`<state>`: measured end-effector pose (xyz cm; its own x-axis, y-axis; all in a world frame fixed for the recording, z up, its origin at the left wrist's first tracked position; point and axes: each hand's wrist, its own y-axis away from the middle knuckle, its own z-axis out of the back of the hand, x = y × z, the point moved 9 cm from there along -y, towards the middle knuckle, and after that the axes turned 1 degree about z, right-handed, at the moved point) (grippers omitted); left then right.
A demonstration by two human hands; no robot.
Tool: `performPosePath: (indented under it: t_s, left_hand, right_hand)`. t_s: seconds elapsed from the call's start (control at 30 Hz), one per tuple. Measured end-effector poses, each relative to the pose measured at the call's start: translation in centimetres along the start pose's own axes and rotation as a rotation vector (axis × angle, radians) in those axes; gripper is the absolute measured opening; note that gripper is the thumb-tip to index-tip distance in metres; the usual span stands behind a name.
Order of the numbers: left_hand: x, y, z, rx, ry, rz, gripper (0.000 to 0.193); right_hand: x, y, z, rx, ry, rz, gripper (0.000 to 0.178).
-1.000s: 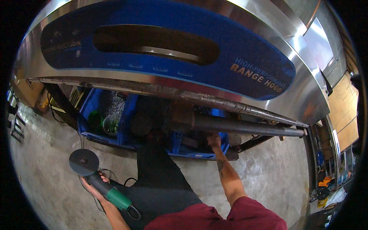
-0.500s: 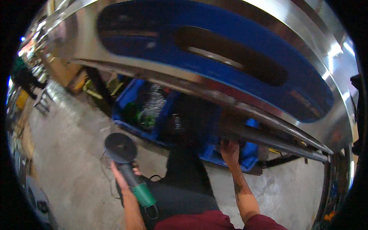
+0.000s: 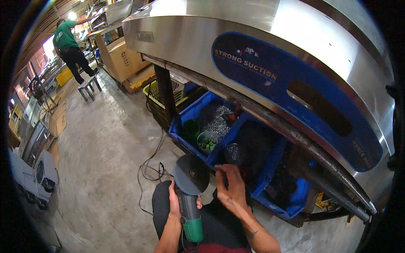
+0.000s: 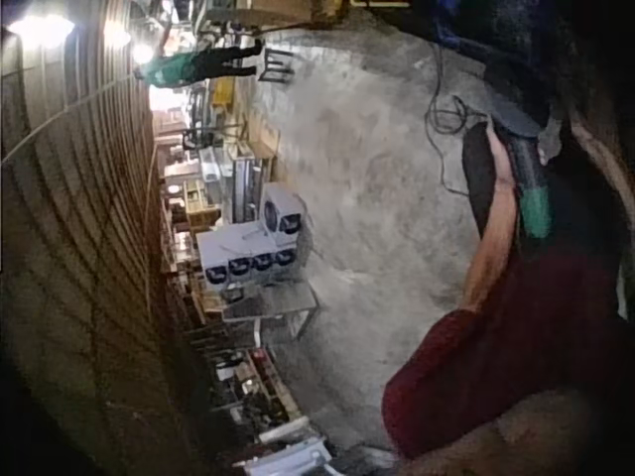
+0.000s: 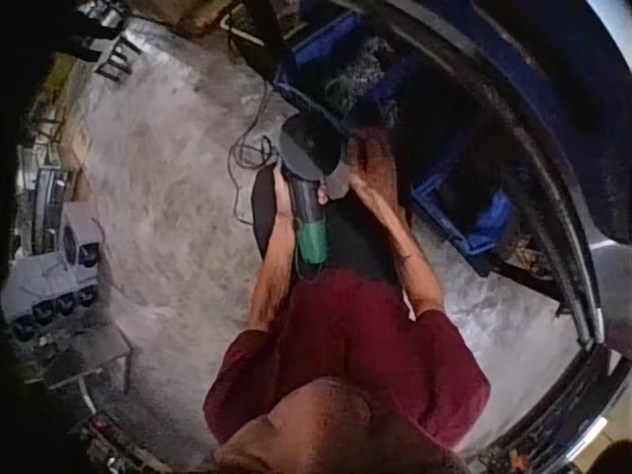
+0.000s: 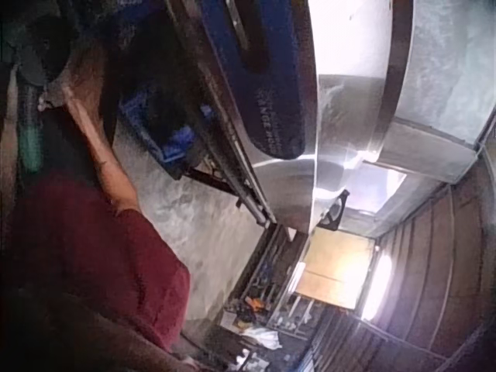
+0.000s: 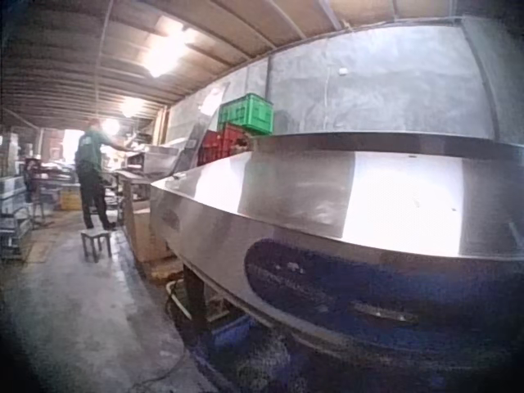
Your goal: The person carries a stainless steel range hood to a workbench, then uses an angle grinder with different polishing pads to smooth and polish the metal surface. The person changes pads and continues polishing different areas of the hood.
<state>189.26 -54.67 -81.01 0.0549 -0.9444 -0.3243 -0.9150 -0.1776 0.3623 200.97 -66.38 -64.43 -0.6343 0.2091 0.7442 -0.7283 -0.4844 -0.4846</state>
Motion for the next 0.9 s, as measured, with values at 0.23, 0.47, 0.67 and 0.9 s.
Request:
performPosePath:
  t_s: [0.23,0.47,0.67,0.9]
  left_hand:
    - [0.8,-0.2,1.2,0.006,0.073,0.043,0.09]
    - [0.4,-0.2,0.5,0.079,-0.081,0.006,0.084]
    - [-1.2,0.1,2.7,-0.076,-0.324,-0.348,0.085]
    - [0.7,0.0,-0.6,0.222,0.202,-0.171,0.078]
  right_hand:
    - [-1.3,3.3,-1.5,0.084,0.013,0.008,0.021]
    - [-0.5,3.5,-2.1,0.139,0.03,-0.03,0.033]
    - [5.0,2.2,-5.3,0.21,0.156,0.08,0.095]
    - [4.6,2.9,-7.6,0.089,0.272,0.043,0.089]
